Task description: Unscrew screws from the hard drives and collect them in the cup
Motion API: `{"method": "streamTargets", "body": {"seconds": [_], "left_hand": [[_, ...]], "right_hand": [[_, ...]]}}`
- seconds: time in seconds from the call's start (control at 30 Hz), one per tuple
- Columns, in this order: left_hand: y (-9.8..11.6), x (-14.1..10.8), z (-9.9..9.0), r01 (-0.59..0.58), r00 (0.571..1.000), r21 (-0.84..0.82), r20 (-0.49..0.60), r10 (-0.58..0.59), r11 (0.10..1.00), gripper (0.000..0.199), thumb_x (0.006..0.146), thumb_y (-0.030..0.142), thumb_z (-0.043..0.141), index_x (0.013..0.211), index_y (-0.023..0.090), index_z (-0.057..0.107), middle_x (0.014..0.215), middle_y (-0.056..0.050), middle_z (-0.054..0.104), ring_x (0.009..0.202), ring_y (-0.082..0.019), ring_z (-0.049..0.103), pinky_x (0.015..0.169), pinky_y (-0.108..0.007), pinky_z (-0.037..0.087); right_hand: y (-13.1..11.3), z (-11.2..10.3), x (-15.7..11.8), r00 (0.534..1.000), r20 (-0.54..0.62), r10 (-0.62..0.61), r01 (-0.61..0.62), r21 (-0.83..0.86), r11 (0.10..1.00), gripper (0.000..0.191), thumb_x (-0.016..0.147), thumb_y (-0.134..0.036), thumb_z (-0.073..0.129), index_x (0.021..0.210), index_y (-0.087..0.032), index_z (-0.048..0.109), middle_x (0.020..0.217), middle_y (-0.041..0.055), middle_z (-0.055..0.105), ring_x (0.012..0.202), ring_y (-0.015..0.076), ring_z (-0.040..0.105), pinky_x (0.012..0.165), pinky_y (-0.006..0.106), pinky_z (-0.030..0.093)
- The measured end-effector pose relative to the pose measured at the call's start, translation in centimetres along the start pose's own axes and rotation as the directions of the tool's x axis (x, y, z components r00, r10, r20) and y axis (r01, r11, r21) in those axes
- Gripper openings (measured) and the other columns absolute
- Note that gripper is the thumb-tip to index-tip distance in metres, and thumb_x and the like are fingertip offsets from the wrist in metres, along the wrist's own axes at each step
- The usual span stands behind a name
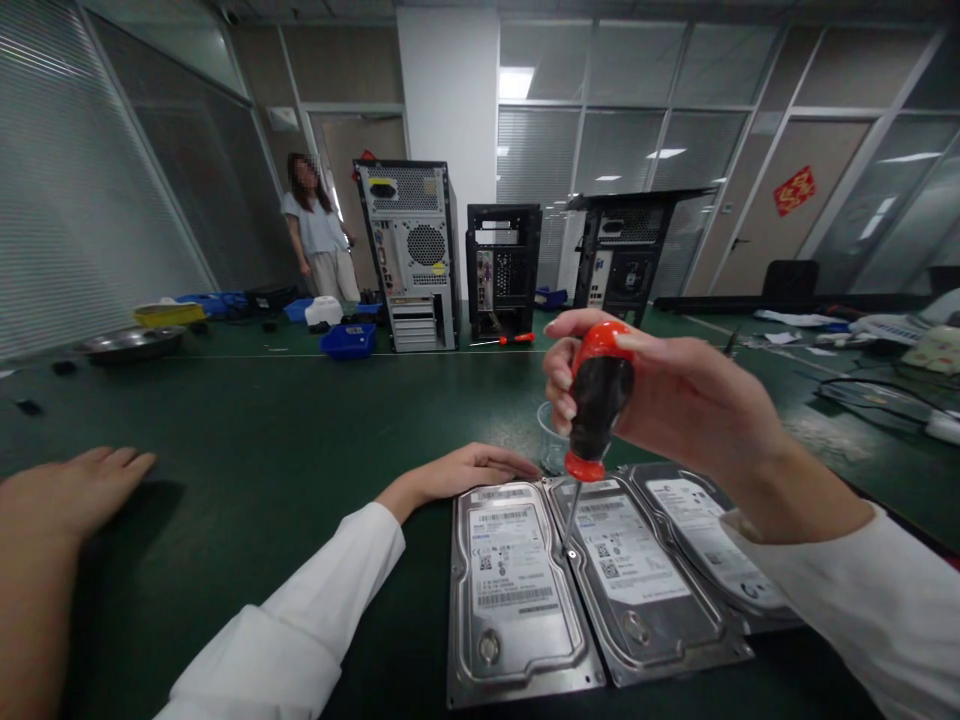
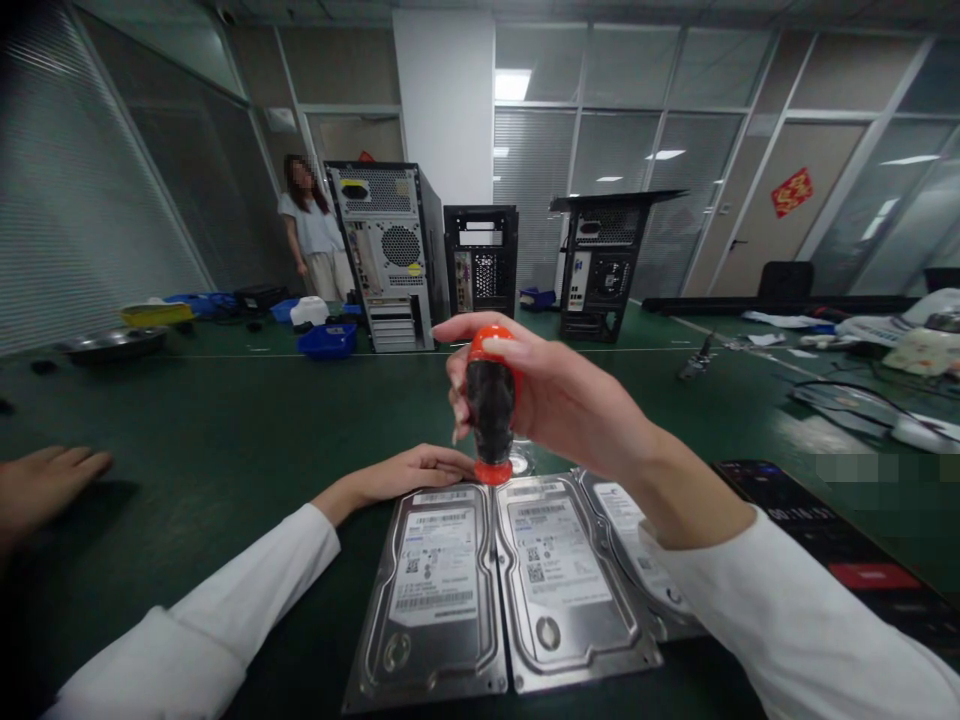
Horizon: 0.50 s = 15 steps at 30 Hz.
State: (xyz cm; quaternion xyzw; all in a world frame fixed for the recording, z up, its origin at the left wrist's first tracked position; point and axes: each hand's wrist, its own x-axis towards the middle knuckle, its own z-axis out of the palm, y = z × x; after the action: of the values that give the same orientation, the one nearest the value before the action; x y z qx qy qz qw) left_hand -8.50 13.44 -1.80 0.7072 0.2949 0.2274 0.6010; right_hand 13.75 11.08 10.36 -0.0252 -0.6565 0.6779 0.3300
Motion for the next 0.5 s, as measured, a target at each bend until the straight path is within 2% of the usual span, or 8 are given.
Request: {"method": "streamTargets", "body": {"seconds": [0.07,0.1,0.2,0.27,0.33,0.4,0.43,0.5], "left_hand": [[-0.01,-0.04,0.01,0.001,1.0,-0.008,-0.005,-0.001,1.0,0.036,0.089,0.02,0.052,0.124,0.012,0.054,0.125,-0.009,0.054,0.118,-0.018,0.05,0.104,-0.03,0.037],[0.01,-0.05,0.03,0.001,1.0,-0.006,-0.005,-0.001,1.0,0.036,0.089,0.02,0.052,0.124,0.012,0.054,0.126,-0.009,0.054,0.118,-0.018,0.05,0.104,-0.03,0.037],[0.02,-0.06,0.03,-0.007,1.0,0.009,0.002,0.007,1.0,0.035,0.089,0.022,0.052,0.123,0.013,0.055,0.127,-0.009,0.053,0.12,-0.019,0.049,0.106,-0.032,0.036],[-0.11,-0.04,-0.03,-0.012,1.0,0.017,0.004,0.012,1.0,0.035,0.089,0.024,0.052,0.123,0.013,0.056,0.128,-0.009,0.052,0.121,-0.019,0.048,0.107,-0.032,0.035],[-0.32,0.0,-0.12,-0.02,1.0,0.013,0.009,0.02,1.0,0.036,0.089,0.025,0.052,0.123,0.014,0.055,0.128,-0.009,0.052,0.121,-0.018,0.048,0.107,-0.031,0.035],[-0.49,0.03,-0.19,-0.026,1.0,0.005,0.012,0.026,1.0,0.036,0.089,0.025,0.053,0.124,0.014,0.055,0.128,-0.009,0.052,0.12,-0.018,0.049,0.106,-0.031,0.035],[-0.51,0.03,-0.2,-0.031,0.999,0.003,0.011,0.031,1.0,0.036,0.089,0.024,0.053,0.123,0.014,0.055,0.127,-0.009,0.053,0.12,-0.018,0.049,0.106,-0.03,0.036],[-0.41,0.02,-0.16,-0.033,0.999,0.009,0.009,0.033,0.999,0.036,0.089,0.023,0.053,0.124,0.014,0.055,0.127,-0.009,0.053,0.12,-0.018,0.049,0.106,-0.031,0.035]], "right_hand": [[0.33,-0.11,0.06,1.0,-0.009,-0.01,0.009,-0.038,0.999,0.026,0.087,-0.032,0.057,0.11,-0.02,0.054,0.093,0.0014,0.055,0.079,0.0122,0.06,0.074,0.027,0.052],[0.54,-0.1,0.15,0.999,-0.025,-0.042,0.041,-0.056,0.998,0.022,0.086,-0.028,0.06,0.106,-0.021,0.054,0.09,-0.0002,0.055,0.076,0.0106,0.06,0.071,0.025,0.052],[1.01,0.13,0.44,0.987,-0.062,-0.149,0.144,-0.09,0.986,0.024,0.079,-0.015,0.068,0.09,-0.021,0.047,0.073,-0.0059,0.056,0.054,0.0052,0.055,0.053,0.018,0.048],[1.0,0.32,0.47,0.983,-0.036,-0.181,0.177,-0.083,0.981,0.027,0.079,-0.016,0.068,0.087,-0.021,0.043,0.063,-0.0081,0.052,0.045,0.0041,0.049,0.045,0.016,0.043],[0.79,0.43,0.37,0.987,-0.005,-0.158,0.158,-0.056,0.986,0.019,0.085,-0.031,0.06,0.092,-0.021,0.046,0.066,-0.0053,0.052,0.05,0.0068,0.05,0.049,0.02,0.045],[0.56,0.47,0.23,0.993,0.014,-0.116,0.117,-0.047,0.992,0.026,0.091,-0.042,0.046,0.1,-0.019,0.053,0.076,-0.0001,0.054,0.062,0.0108,0.055,0.059,0.027,0.049],[0.49,0.48,0.17,0.995,0.015,-0.101,0.102,-0.06,0.993,0.03,0.092,-0.044,0.043,0.101,-0.018,0.055,0.081,0.0017,0.054,0.067,0.0121,0.057,0.063,0.029,0.05],[0.46,0.51,0.13,0.992,0.003,-0.124,0.124,-0.087,0.988,0.022,0.089,-0.038,0.052,0.094,-0.017,0.058,0.085,0.0016,0.054,0.071,0.0117,0.058,0.066,0.027,0.05]]}}
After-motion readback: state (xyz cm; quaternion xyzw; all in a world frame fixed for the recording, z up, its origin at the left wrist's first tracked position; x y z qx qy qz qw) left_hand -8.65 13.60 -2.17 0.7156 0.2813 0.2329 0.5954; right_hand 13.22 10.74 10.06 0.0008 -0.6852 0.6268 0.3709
